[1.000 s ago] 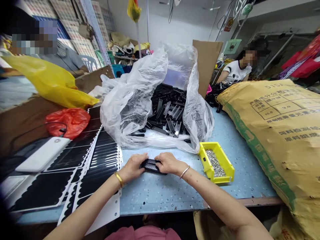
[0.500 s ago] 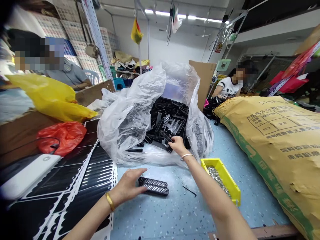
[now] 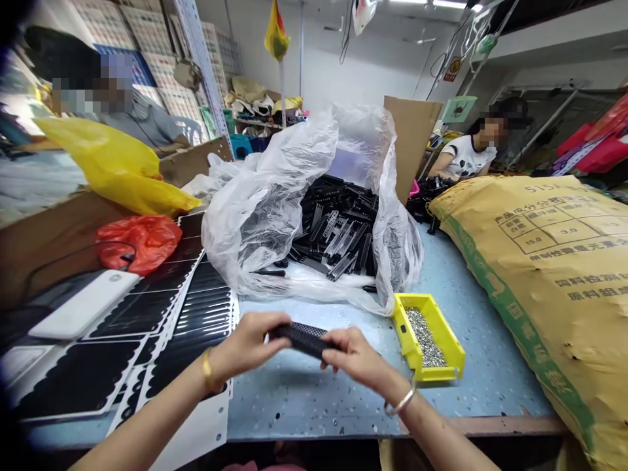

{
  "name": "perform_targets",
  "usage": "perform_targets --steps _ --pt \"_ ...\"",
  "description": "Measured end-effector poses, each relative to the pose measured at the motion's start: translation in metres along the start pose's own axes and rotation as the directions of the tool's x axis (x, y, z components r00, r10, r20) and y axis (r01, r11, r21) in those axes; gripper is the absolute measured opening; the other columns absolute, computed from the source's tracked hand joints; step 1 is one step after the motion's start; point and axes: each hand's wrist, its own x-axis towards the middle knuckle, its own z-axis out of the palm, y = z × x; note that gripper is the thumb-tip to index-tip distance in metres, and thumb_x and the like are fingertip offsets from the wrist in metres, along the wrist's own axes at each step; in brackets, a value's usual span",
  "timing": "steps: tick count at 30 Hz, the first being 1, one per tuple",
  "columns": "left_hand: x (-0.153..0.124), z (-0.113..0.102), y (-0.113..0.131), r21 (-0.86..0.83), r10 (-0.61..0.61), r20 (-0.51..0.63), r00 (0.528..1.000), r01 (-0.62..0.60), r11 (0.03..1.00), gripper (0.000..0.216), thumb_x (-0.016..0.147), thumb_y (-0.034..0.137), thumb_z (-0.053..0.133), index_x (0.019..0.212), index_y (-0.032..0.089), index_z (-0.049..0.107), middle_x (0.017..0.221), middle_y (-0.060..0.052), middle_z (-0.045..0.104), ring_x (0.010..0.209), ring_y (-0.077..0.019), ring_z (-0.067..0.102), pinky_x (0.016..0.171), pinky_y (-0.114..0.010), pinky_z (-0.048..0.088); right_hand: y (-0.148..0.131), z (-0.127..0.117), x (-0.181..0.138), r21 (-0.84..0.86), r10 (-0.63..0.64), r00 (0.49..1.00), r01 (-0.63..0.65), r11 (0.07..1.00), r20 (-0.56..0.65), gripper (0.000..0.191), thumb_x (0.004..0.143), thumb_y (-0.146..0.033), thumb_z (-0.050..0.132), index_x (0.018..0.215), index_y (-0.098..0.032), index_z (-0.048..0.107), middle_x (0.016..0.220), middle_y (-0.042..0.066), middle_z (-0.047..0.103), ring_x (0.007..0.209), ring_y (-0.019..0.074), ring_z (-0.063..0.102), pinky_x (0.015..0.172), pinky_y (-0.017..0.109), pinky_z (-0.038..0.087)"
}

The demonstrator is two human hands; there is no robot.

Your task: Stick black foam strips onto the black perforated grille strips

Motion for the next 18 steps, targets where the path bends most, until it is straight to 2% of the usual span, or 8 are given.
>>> perform_targets --steps 2,4,6,9,12,14,16,18 --pt "-0.035 0.011 -0.002 0.075 -0.049 0.132 0.990 0.039 0.996 0.006 0.080 0.024 0.062 0.082 0.020 0.066 0.070 0.001 0.067 0.062 -0.0134 0.061 0.058 -0.022 0.044 0.011 0.023 -0.020 -0.322 -0.048 0.994 0.013 0.947 -0.102 0.019 0.088 -0.034 0.056 0.089 -0.020 0.069 0.075 0.005 0.068 0.069 0.0190 0.060 0.064 0.030 0.049" --pt "-0.060 0.025 -0.013 0.226 -0.099 0.188 0.977 0.055 0.972 0.006 0.082 0.026 0.062 0.083 0.020 0.064 0.073 -0.001 0.068 0.066 -0.0160 0.063 0.061 -0.024 0.045 0.026 0.045 -0.032 -0.558 -0.164 0.973 0.045 0.829 -0.165 0.013 0.088 -0.029 0.058 0.089 -0.020 0.067 0.083 0.008 0.068 0.077 0.0205 0.061 0.071 0.031 0.048" --pt "-0.070 0.039 -0.027 0.351 -0.138 0.182 0.974 0.067 0.934 0.006 0.083 0.024 0.060 0.086 0.021 0.063 0.079 -0.003 0.069 0.070 -0.0189 0.065 0.063 -0.026 0.046 0.039 0.061 -0.033 -0.687 -0.241 0.958 0.072 0.723 -0.153 0.010 0.088 -0.025 0.058 0.084 -0.019 0.065 0.084 0.009 0.066 0.079 0.0206 0.061 0.072 0.031 0.047" --pt "-0.064 0.050 -0.044 0.415 -0.169 0.064 0.984 0.128 0.901 0.005 0.084 0.023 0.057 0.089 0.021 0.059 0.081 -0.004 0.069 0.075 -0.0213 0.067 0.066 -0.028 0.047 0.047 0.064 -0.024 -0.773 -0.289 0.944 0.063 0.631 -0.159 0.010 0.087 -0.025 0.061 0.081 -0.018 0.063 0.081 0.009 0.065 0.076 0.0201 0.060 0.068 0.029 0.045" --pt "-0.052 0.049 -0.052 0.417 -0.206 -0.057 0.977 0.210 0.884 0.007 0.084 0.027 0.057 0.081 0.021 0.053 0.073 -0.003 0.067 0.070 -0.0221 0.066 0.063 -0.029 0.045 0.044 0.041 -0.009 -0.788 -0.301 0.937 0.046 0.613 -0.179 0.025 0.085 -0.039 0.066 0.075 -0.017 0.063 0.071 0.006 0.063 0.065 0.0181 0.058 0.060 0.028 0.040" --pt "-0.047 0.046 -0.054 0.411 -0.217 -0.069 0.974 0.226 0.883 0.015 0.083 0.031 0.060 0.076 0.021 0.051 0.067 -0.001 0.064 0.063 -0.0215 0.065 0.059 -0.028 0.044 0.038 0.015 0.008 -0.792 -0.281 0.932 -0.011 0.610 -0.230 0.031 0.087 -0.044 0.062 0.075 -0.016 0.065 0.068 0.006 0.063 0.063 0.0176 0.058 0.061 0.028 0.040" --pt "-0.046 0.045 -0.056 0.401 -0.202 -0.070 0.977 0.213 0.891 0.017 0.080 0.033 0.064 0.077 0.021 0.051 0.066 0.000 0.064 0.061 -0.0209 0.064 0.058 -0.028 0.043 0.032 -0.014 0.034 -0.807 -0.223 0.922 -0.139 0.573 -0.317 0.025 0.091 -0.033 0.056 0.083 -0.014 0.068 0.073 0.009 0.065 0.070 0.0194 0.061 0.066 0.029 0.041" --pt "-0.045 0.047 -0.057 0.382 -0.158 -0.089 0.983 0.181 0.906 0.014 0.079 0.031 0.064 0.081 0.021 0.054 0.069 -0.001 0.066 0.063 -0.0205 0.065 0.059 -0.028 0.044 0.029 -0.043 0.066 -0.812 -0.120 0.914 -0.278 0.513 -0.389 0.022 0.089 -0.016 0.050 0.098 -0.013 0.070 0.090 0.013 0.068 0.083 0.0217 0.064 0.072 0.029 0.042"
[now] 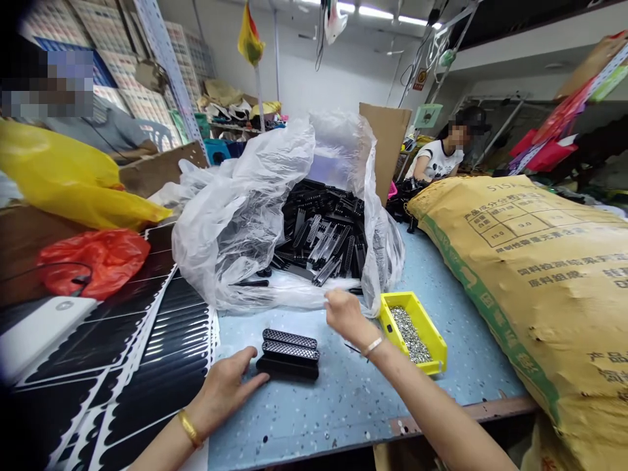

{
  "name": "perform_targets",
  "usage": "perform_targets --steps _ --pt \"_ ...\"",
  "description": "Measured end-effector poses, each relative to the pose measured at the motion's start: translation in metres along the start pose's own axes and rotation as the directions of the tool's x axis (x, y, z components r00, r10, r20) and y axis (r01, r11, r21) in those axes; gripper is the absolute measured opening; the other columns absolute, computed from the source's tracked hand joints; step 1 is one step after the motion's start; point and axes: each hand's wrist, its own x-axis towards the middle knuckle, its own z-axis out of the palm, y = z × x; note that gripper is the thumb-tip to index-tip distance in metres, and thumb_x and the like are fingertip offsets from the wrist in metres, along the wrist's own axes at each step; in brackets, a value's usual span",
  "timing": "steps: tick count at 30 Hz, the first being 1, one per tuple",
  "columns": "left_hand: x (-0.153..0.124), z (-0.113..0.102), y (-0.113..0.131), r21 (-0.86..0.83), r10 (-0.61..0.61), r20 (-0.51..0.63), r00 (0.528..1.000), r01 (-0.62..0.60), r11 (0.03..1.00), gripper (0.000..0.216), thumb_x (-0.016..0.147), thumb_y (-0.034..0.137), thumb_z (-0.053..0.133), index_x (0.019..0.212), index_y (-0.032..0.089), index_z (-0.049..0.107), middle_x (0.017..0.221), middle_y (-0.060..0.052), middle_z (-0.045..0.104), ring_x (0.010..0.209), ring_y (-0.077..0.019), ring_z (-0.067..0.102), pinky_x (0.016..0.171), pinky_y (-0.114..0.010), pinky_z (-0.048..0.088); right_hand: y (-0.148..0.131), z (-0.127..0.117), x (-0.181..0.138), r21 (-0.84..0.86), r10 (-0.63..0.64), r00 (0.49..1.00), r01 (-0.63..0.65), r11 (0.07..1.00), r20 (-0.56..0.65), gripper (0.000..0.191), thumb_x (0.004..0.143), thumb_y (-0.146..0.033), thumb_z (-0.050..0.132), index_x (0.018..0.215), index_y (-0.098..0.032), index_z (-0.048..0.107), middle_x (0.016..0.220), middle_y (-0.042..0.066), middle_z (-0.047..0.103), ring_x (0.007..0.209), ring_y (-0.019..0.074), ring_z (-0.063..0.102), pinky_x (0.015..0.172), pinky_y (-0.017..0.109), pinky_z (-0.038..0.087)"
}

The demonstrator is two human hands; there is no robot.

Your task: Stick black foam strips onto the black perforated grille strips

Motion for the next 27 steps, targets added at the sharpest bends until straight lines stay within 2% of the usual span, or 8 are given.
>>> perform_targets --steps 4,7,12,14,16,18,23,27 --pt "0.002 0.005 0.000 -0.076 0.085 -0.056 0.995 -0.089 0.993 0.005 0.082 0.026 0.059 0.086 0.023 0.058 0.073 0.000 0.069 0.062 -0.0179 0.065 0.060 -0.026 0.047 0.019 0.005 0.072 -0.036 0.034 0.994 -0.031 0.999 0.108 0.048 0.077 -0.002 0.050 0.118 -0.020 0.067 0.100 0.013 0.069 0.092 0.0233 0.065 0.074 0.028 0.043" --pt "0.006 0.006 0.000 -0.080 0.087 -0.061 0.994 -0.091 0.993 0.006 0.084 0.029 0.057 0.085 0.023 0.059 0.071 0.000 0.069 0.059 -0.0173 0.064 0.059 -0.026 0.048 0.026 0.012 0.099 0.010 0.019 0.992 -0.020 1.000 0.127 0.050 0.073 -0.002 0.056 0.118 -0.022 0.067 0.099 0.011 0.071 0.096 0.0243 0.065 0.077 0.029 0.044" --pt "0.010 0.004 0.001 -0.047 0.057 -0.029 0.998 -0.058 0.997 0.008 0.085 0.029 0.055 0.084 0.022 0.060 0.076 -0.003 0.071 0.067 -0.0199 0.067 0.063 -0.028 0.050 0.026 -0.002 0.097 0.140 0.071 0.997 -0.076 0.987 0.043 0.031 0.084 -0.025 0.058 0.114 -0.016 0.065 0.090 0.007 0.071 0.082 0.0205 0.066 0.070 0.028 0.048" --pt "0.010 0.002 0.001 -0.046 0.051 -0.021 0.998 -0.052 0.998 0.008 0.083 0.028 0.058 0.087 0.022 0.060 0.078 -0.003 0.071 0.068 -0.0202 0.067 0.063 -0.028 0.050 0.021 -0.016 0.080 0.322 0.093 0.996 -0.084 0.943 -0.012 0.028 0.088 -0.035 0.055 0.102 -0.013 0.066 0.077 0.004 0.068 0.065 0.0164 0.063 0.060 0.026 0.048" --pt "0.008 -0.002 0.003 -0.060 0.052 -0.047 0.998 -0.055 0.997 0.013 0.080 0.028 0.062 0.090 0.022 0.061 0.077 -0.002 0.071 0.066 -0.0198 0.067 0.062 -0.028 0.050 0.012 -0.031 0.056 0.710 0.131 0.988 -0.037 0.704 -0.079 0.029 0.082 -0.042 0.062 0.088 -0.014 0.065 0.063 0.000 0.062 0.052 0.0135 0.057 0.050 0.025 0.047" --pt "0.008 -0.009 0.007 -0.099 0.066 -0.120 0.991 -0.078 0.992 0.017 0.079 0.030 0.064 0.094 0.022 0.062 0.075 -0.002 0.070 0.064 -0.0191 0.066 0.061 -0.028 0.051 0.000 -0.044 0.030 0.897 0.117 0.991 0.010 0.442 -0.068 0.031 0.075 -0.044 0.071 0.081 -0.015 0.065 0.058 -0.002 0.058 0.048 0.0118 0.054 0.047 0.024 0.047" --pt "0.018 -0.030 0.042 -0.314 0.021 -0.318 0.948 -0.127 0.941 0.038 0.075 0.035 0.071 0.108 0.019 0.063 0.093 -0.007 0.072 0.070 -0.0184 0.066 0.065 -0.029 0.053 -0.038 -0.053 -0.022 0.992 0.048 0.998 -0.041 0.121 0.036 0.030 0.071 -0.042 0.078 0.072 -0.015 0.064 0.054 -0.002 0.058 0.044 0.0102 0.052 0.043 0.024 0.047" --pt "0.018 -0.035 0.072 -0.563 -0.063 -0.144 0.988 -0.030 0.826 0.050 0.066 0.024 0.073 0.115 0.019 0.064 0.085 -0.003 0.072 0.068 -0.0160 0.063 0.057 -0.024 0.049 -0.063 -0.042 -0.049 0.984 0.008 0.985 -0.170 -0.045 0.171 0.032 0.072 -0.044 0.077 0.069 -0.015 0.062 0.049 -0.003 0.056 0.039 0.0103 0.052 0.039 0.023 0.046"
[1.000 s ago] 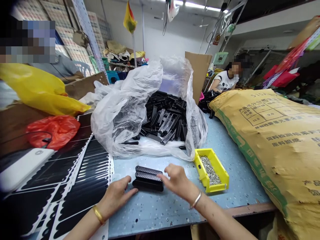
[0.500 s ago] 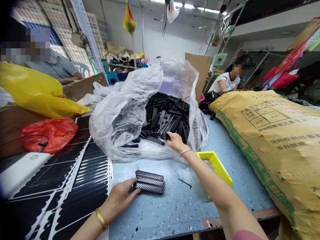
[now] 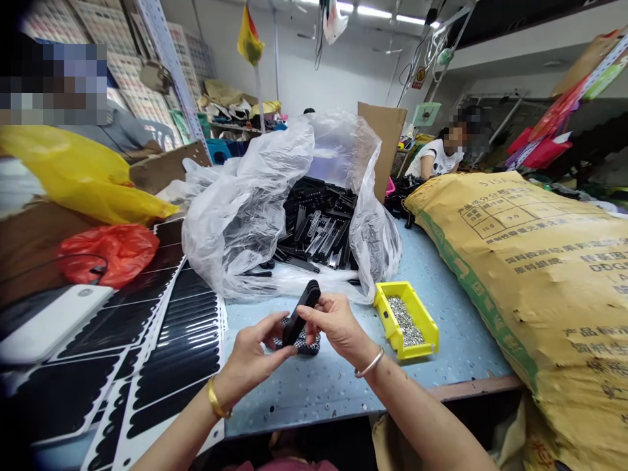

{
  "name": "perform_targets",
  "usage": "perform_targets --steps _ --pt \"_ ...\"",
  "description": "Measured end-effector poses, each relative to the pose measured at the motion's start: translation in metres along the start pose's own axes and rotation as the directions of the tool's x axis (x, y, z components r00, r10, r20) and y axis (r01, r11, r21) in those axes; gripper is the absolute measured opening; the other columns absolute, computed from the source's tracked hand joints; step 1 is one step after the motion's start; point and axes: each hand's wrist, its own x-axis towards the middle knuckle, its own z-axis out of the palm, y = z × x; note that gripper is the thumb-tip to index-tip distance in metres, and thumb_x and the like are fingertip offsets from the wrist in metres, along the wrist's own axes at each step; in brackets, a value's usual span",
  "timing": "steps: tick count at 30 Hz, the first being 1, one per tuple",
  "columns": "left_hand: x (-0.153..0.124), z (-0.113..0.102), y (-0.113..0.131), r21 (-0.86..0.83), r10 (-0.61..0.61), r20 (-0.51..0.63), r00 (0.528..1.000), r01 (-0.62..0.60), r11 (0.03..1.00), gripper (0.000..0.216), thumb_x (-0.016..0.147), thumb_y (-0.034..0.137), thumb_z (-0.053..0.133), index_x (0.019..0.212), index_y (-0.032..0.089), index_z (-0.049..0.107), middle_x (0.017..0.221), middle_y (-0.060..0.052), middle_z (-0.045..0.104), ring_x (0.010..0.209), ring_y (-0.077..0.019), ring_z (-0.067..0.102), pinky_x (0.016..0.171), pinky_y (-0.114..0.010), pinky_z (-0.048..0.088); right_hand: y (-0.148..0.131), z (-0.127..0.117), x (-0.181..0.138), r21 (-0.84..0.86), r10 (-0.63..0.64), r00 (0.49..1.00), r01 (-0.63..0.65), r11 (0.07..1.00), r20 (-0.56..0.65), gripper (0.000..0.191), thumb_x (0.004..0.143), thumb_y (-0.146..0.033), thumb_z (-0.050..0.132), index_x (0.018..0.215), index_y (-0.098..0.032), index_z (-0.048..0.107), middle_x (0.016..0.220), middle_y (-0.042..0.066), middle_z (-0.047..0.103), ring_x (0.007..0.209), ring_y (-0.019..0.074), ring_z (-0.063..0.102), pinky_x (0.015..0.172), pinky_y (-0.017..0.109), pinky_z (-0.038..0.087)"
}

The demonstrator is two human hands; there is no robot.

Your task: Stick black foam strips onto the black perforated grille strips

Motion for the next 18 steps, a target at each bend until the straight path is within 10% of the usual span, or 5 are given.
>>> perform_targets --steps 11,15,18 --pt "-0.051 -0.002 0.002 -0.244 -0.190 0.457 0.869 0.328 0.913 0.042 0.070 0.018 0.060 0.110 0.010 0.068 0.073 -0.001 0.064 0.065 -0.0129 0.052 0.059 -0.023 0.038 0.035 -0.010 -0.043 -0.287 0.088 0.986 -0.126 0.950 -0.142 0.043 0.064 -0.047 0.080 0.088 -0.013 0.067 0.055 -0.002 0.059 0.045 0.0115 0.054 0.042 0.023 0.043" --pt "-0.064 -0.012 -0.011 -0.046 -0.185 0.563 0.806 0.254 0.966 0.029 0.071 0.016 0.057 0.096 0.012 0.071 0.071 -0.002 0.064 0.064 -0.0148 0.055 0.060 -0.025 0.041 0.058 -0.022 -0.064 -0.603 -0.125 0.985 0.029 0.797 -0.118 0.036 0.064 -0.037 0.082 0.093 -0.018 0.070 0.070 0.001 0.065 0.055 0.0127 0.056 0.053 0.026 0.047" --pt "-0.070 -0.014 -0.023 0.240 -0.165 0.497 0.852 0.048 0.970 0.025 0.072 0.013 0.055 0.091 0.013 0.070 0.077 -0.006 0.065 0.073 -0.0199 0.059 0.069 -0.029 0.045 0.084 -0.028 -0.078 -0.797 -0.196 0.980 0.145 0.586 0.035 0.020 0.079 -0.037 0.071 0.087 -0.018 0.070 0.068 0.002 0.064 0.057 0.0139 0.056 0.055 0.026 0.045"
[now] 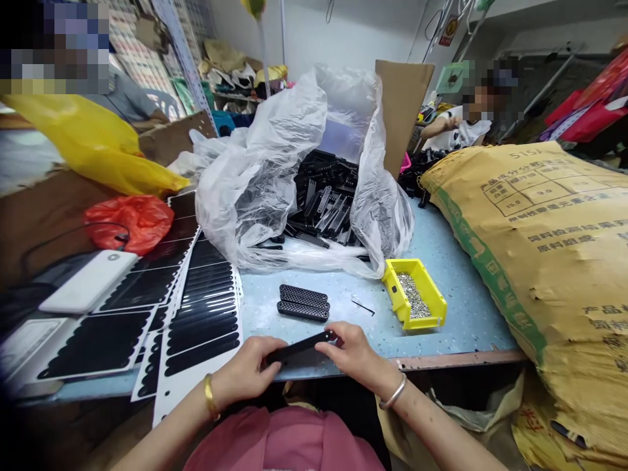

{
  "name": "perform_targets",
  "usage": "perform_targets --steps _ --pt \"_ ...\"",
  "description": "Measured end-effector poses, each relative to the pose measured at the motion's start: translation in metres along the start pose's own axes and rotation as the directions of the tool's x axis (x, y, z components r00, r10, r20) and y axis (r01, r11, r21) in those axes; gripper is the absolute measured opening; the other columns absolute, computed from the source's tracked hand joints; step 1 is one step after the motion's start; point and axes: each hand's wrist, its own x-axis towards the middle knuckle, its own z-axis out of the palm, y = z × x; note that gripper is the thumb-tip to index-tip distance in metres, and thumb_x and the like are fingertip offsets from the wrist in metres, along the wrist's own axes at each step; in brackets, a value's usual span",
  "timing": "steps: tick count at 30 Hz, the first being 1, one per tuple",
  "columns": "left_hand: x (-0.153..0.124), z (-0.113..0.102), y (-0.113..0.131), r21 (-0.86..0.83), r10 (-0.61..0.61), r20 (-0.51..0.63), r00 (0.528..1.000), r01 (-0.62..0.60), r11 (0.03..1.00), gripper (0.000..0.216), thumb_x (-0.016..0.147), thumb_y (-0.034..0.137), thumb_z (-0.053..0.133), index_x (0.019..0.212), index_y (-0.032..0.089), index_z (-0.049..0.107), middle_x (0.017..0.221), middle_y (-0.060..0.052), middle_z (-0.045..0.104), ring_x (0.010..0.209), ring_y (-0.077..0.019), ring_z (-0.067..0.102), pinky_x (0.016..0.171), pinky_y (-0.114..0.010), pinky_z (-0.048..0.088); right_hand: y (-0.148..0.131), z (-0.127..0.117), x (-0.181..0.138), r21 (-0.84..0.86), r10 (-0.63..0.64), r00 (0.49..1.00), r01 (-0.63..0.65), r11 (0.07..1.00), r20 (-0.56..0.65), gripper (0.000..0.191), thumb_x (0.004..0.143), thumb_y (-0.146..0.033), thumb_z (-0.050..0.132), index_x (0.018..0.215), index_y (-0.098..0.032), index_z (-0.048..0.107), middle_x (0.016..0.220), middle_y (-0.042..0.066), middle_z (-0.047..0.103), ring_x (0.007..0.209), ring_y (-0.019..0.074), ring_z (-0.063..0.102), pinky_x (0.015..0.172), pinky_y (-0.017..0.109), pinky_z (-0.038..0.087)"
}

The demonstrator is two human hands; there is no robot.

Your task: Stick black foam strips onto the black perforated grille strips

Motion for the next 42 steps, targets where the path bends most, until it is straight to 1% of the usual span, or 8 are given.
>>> perform_targets --steps 4,9,14,18,24,33,39,42 --pt "0.010 0.000 -0.014 0.312 0.014 -0.147 0.989 0.033 0.950 0.019 0.085 0.026 0.053 0.088 0.014 0.068 0.085 -0.012 0.063 0.083 -0.0254 0.061 0.076 -0.036 0.047 0.019 0.019 -0.009 -0.263 -0.123 0.992 0.110 0.959 -0.033 0.028 0.090 -0.036 0.057 0.073 -0.015 0.064 0.067 0.006 0.062 0.060 0.0154 0.056 0.058 0.027 0.043" --pt "0.027 -0.007 -0.031 0.289 0.020 -0.183 0.983 0.035 0.957 0.017 0.088 0.024 0.052 0.091 0.016 0.068 0.085 -0.009 0.064 0.081 -0.0219 0.063 0.076 -0.031 0.047 0.032 0.018 -0.002 -0.269 -0.102 0.987 0.066 0.961 -0.122 0.027 0.083 -0.041 0.065 0.077 -0.015 0.061 0.065 0.003 0.060 0.052 0.0125 0.052 0.053 0.024 0.040" --pt "0.031 -0.011 -0.032 0.174 -0.065 -0.155 0.986 0.092 0.980 0.029 0.077 0.033 0.067 0.102 0.017 0.066 0.082 -0.004 0.065 0.073 -0.0189 0.061 0.069 -0.028 0.044 0.032 0.015 -0.001 -0.272 0.029 0.990 -0.066 0.960 -0.140 0.029 0.074 -0.042 0.073 0.079 -0.015 0.062 0.063 0.001 0.060 0.052 0.0131 0.053 0.053 0.024 0.040" --pt "0.034 -0.013 -0.023 0.218 -0.159 -0.085 0.984 0.174 0.960 0.019 0.079 0.036 0.061 0.080 0.017 0.063 0.068 -0.002 0.060 0.067 -0.0191 0.057 0.063 -0.028 0.038 0.020 0.016 0.003 -0.352 0.133 0.988 -0.150 0.924 -0.073 0.024 0.074 -0.040 0.071 0.079 -0.017 0.064 0.066 0.003 0.063 0.060 0.0167 0.057 0.059 0.027 0.041" --pt "0.029 0.003 -0.021 0.055 -0.194 -0.133 0.972 0.202 0.978 0.017 0.067 0.014 0.060 0.066 0.020 0.044 0.062 0.004 0.051 0.059 -0.0134 0.050 0.057 -0.024 0.033 0.015 0.018 0.003 -0.084 0.410 0.910 -0.405 0.911 0.061 0.022 0.063 -0.020 0.072 0.079 -0.019 0.058 0.052 -0.006 0.052 0.048 0.0125 0.050 0.049 0.023 0.037" --pt "0.036 0.001 -0.035 0.285 -0.167 -0.301 0.939 0.256 0.924 0.007 0.081 0.024 0.054 0.076 0.019 0.054 0.070 -0.002 0.059 0.068 -0.0193 0.058 0.064 -0.029 0.038 0.030 0.036 0.010 -0.014 0.188 0.966 -0.193 0.981 -0.180 0.020 0.064 -0.020 0.069 0.078 -0.020 0.055 0.059 -0.004 0.054 0.050 0.0117 0.050 0.052 0.024 0.041" --pt "0.047 -0.028 -0.045 0.078 -0.220 -0.258 0.941 0.247 0.966 0.078 0.064 0.029 0.074 0.136 0.014 0.045 0.070 0.004 0.058 0.065 -0.0158 0.057 0.066 -0.026 0.043 0.038 0.018 0.014 -0.014 0.287 0.954 -0.289 0.957 -0.087 0.069 0.060 -0.019 0.075 0.125 -0.013 0.054 0.066 -0.004 0.061 0.052 0.0124 0.054 0.053 0.025 0.045" --pt "0.063 -0.042 -0.048 -0.021 -0.239 -0.134 0.962 0.239 0.971 0.093 0.057 0.028 0.078 0.140 0.011 0.041 0.060 0.008 0.055 0.061 -0.0154 0.057 0.062 -0.026 0.043 0.038 0.013 0.027 -0.097 0.285 0.959 -0.282 0.954 0.011 0.071 0.059 -0.014 0.076 0.126 -0.012 0.055 0.063 -0.005 0.061 0.055 0.0138 0.056 0.057 0.025 0.045"
